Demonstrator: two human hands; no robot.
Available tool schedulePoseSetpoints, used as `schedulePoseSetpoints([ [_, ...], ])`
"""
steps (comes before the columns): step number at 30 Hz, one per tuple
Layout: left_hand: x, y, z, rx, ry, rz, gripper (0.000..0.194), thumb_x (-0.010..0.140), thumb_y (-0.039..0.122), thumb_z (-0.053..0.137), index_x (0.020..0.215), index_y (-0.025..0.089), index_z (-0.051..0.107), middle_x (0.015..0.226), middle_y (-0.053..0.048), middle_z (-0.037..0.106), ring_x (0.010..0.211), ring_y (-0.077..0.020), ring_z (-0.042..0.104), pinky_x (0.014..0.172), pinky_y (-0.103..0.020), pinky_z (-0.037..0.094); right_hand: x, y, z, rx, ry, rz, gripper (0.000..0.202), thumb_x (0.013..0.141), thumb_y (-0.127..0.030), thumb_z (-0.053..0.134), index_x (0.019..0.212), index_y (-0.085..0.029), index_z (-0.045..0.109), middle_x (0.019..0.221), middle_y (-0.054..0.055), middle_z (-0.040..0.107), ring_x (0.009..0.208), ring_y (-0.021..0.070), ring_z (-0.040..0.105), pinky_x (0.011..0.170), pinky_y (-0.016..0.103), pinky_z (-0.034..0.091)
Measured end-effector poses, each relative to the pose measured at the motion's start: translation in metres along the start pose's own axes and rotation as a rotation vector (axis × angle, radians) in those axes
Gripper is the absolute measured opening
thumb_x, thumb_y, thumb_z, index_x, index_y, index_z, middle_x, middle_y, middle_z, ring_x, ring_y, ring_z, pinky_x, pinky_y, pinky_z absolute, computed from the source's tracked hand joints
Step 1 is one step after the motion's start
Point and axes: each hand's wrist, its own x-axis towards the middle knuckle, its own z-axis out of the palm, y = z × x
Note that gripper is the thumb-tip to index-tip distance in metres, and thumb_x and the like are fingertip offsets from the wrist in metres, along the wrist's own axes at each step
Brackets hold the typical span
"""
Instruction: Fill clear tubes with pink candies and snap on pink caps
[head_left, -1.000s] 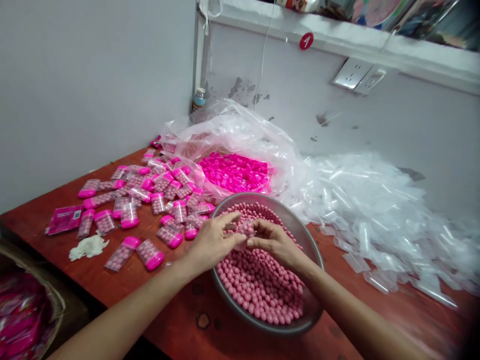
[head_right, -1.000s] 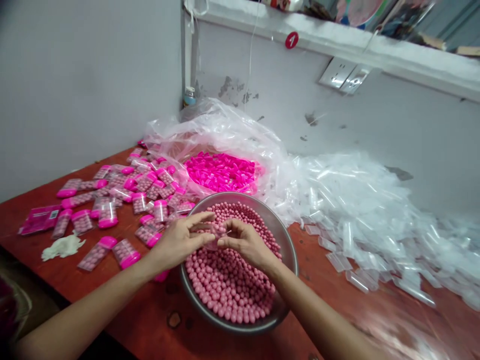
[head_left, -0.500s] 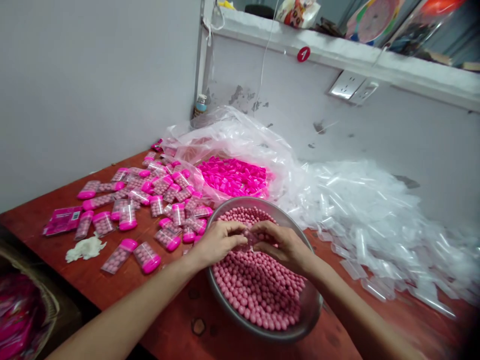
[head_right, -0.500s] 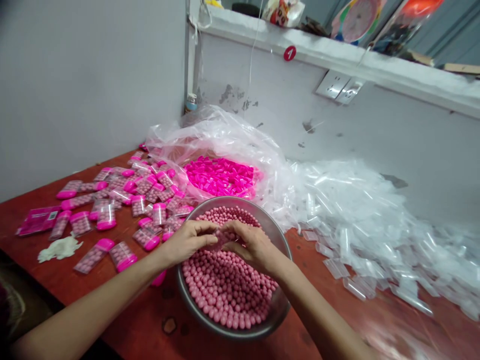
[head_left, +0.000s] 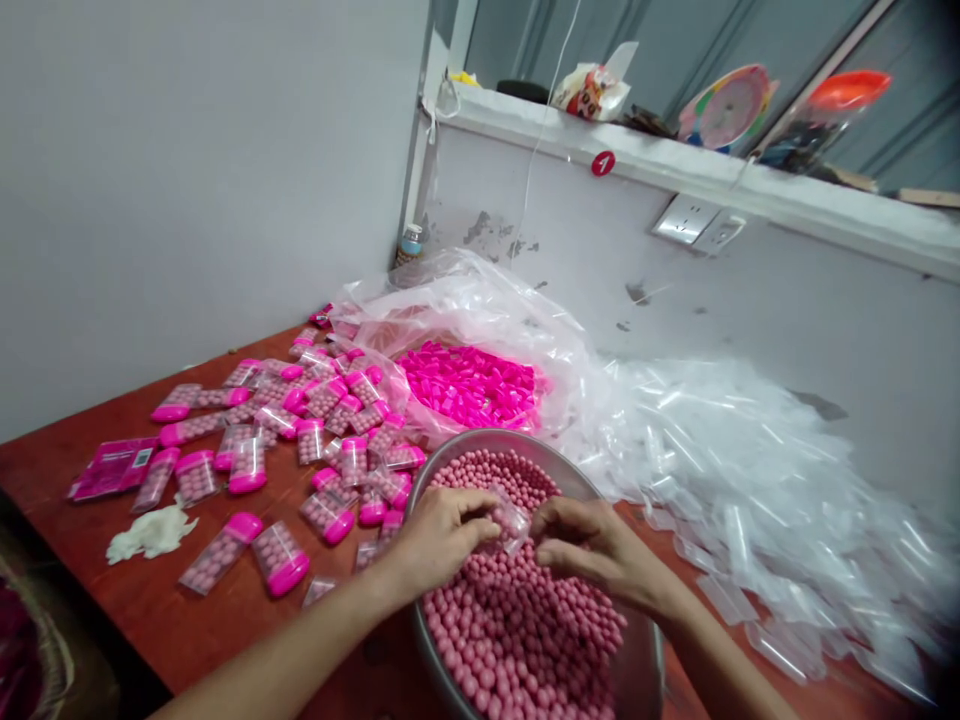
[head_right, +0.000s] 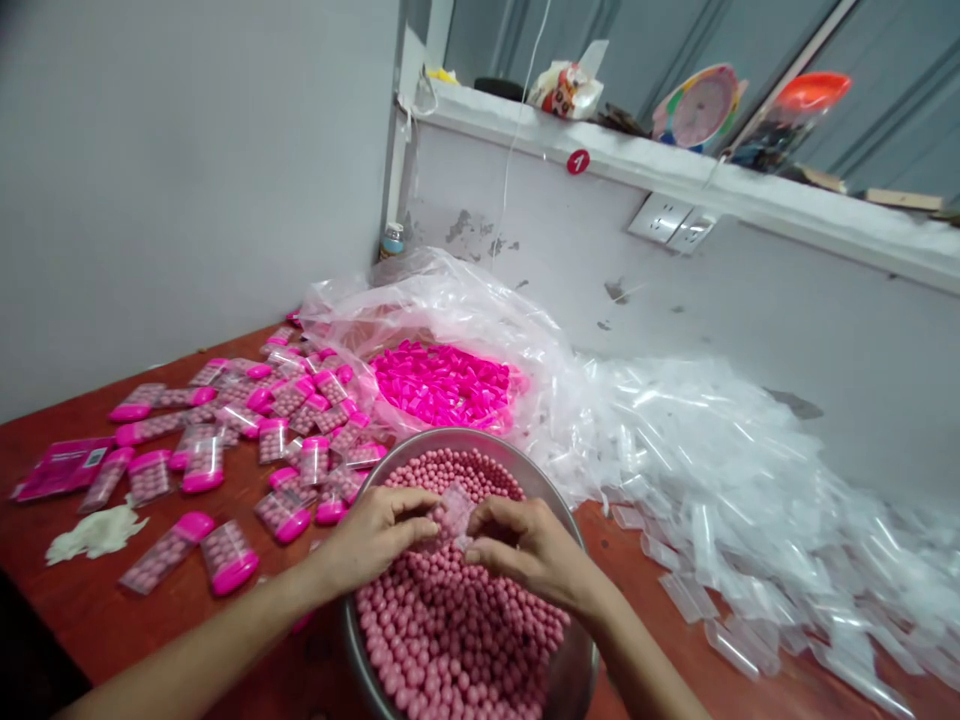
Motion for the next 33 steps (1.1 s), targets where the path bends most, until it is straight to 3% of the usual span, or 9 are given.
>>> schedulePoseSetpoints([
  [3, -0.001, -0.002, 0.0, -0.159, 0.07, -0.083, 0.025, 0.075, 0.019, 0.053, 0.097, 0.014, 0.064, 0.091, -0.005, 0.067, 0.081, -0.0172, 0.06, 0.073, -0.026, 0.047, 0.019, 0.009, -0.019, -0.072, 0.07, 0.051, 0.031, 0.084, -0.042, 0.046, 0.079, -0.015, 0.06, 0.058, 0.0, 0.056, 0.05, 0.0109, 0.052, 0.047, 0.02, 0.04],
  [6, -0.002, -0.003, 0.0, -0.33, 0.073, -0.151, 0.03, 0.078, 0.024, 0.053, 0.106, 0.015, 0.058, 0.096, -0.006, 0.064, 0.078, -0.0169, 0.061, 0.069, -0.027, 0.05, 0.067, 0.029, -0.037, -0.465, 0.214, 0.086, 0.029, 0.087, -0.036, 0.041, 0.084, -0.016, 0.062, 0.067, 0.002, 0.062, 0.06, 0.0131, 0.058, 0.056, 0.022, 0.043],
  [8, -0.003, -0.005, -0.001, -0.423, 0.056, -0.167, 0.028, 0.079, 0.027, 0.052, 0.104, 0.016, 0.058, 0.092, -0.005, 0.063, 0.074, -0.016, 0.061, 0.067, -0.028, 0.052, 0.108, 0.046, -0.046, -0.71, 0.232, 0.117, 0.025, 0.087, -0.03, 0.042, 0.09, -0.017, 0.063, 0.08, 0.004, 0.065, 0.072, 0.0147, 0.06, 0.065, 0.023, 0.044],
  [12, -0.005, -0.008, -0.001, -0.515, 0.051, -0.167, 0.025, 0.08, 0.03, 0.053, 0.102, 0.019, 0.059, 0.081, -0.002, 0.061, 0.073, -0.0147, 0.059, 0.068, -0.027, 0.052, 0.185, 0.076, -0.051, -0.87, 0.226, 0.172, 0.023, 0.085, -0.022, 0.043, 0.097, -0.014, 0.061, 0.097, 0.012, 0.062, 0.089, 0.0221, 0.057, 0.072, 0.03, 0.043],
  [17, -0.005, -0.011, -0.001, -0.459, 0.08, -0.169, 0.023, 0.08, 0.028, 0.052, 0.099, 0.019, 0.059, 0.076, -0.002, 0.06, 0.068, -0.0132, 0.056, 0.064, -0.023, 0.05, 0.239, 0.094, -0.045, -0.98, 0.162, 0.177, 0.028, 0.089, -0.019, 0.037, 0.111, -0.018, 0.054, 0.111, 0.013, 0.056, 0.102, 0.0219, 0.052, 0.077, 0.029, 0.042],
  [21, -0.002, -0.01, -0.001, -0.455, 0.103, -0.17, 0.019, 0.078, 0.029, 0.054, 0.09, 0.016, 0.061, 0.075, -0.003, 0.059, 0.066, -0.0137, 0.055, 0.061, -0.022, 0.048, 0.256, 0.1, -0.04, -1.029, 0.1, 0.19, 0.028, 0.09, -0.031, 0.042, 0.109, -0.015, 0.053, 0.106, 0.009, 0.057, 0.096, 0.0195, 0.055, 0.08, 0.036, 0.044],
  [25, -0.002, -0.009, -0.001, -0.42, 0.137, -0.163, 0.021, 0.079, 0.028, 0.053, 0.095, 0.018, 0.061, 0.081, -0.003, 0.063, 0.072, -0.0153, 0.058, 0.064, -0.022, 0.047, 0.256, 0.1, -0.04, -1.067, 0.082, 0.204, 0.028, 0.087, -0.035, 0.047, 0.103, -0.014, 0.055, 0.101, 0.007, 0.058, 0.094, 0.0189, 0.055, 0.083, 0.04, 0.042],
  [30, -0.005, -0.011, -0.001, -0.252, 0.192, -0.116, 0.024, 0.081, 0.027, 0.052, 0.103, 0.023, 0.06, 0.091, -0.001, 0.065, 0.081, -0.0149, 0.059, 0.073, -0.022, 0.046, 0.232, 0.093, -0.052, -1.064, 0.154, 0.248, 0.031, 0.093, -0.03, 0.031, 0.105, -0.015, 0.055, 0.099, 0.011, 0.061, 0.092, 0.0223, 0.056, 0.073, 0.032, 0.042],
  [33, -0.006, -0.011, 0.002, -0.221, 0.216, -0.101, 0.025, 0.082, 0.028, 0.051, 0.105, 0.022, 0.06, 0.094, -0.002, 0.065, 0.083, -0.0154, 0.059, 0.073, -0.023, 0.046, 0.214, 0.088, -0.057, -1.036, 0.156, 0.247, 0.029, 0.093, -0.03, 0.031, 0.105, -0.018, 0.055, 0.102, 0.009, 0.06, 0.094, 0.0203, 0.055, 0.073, 0.028, 0.041],
])
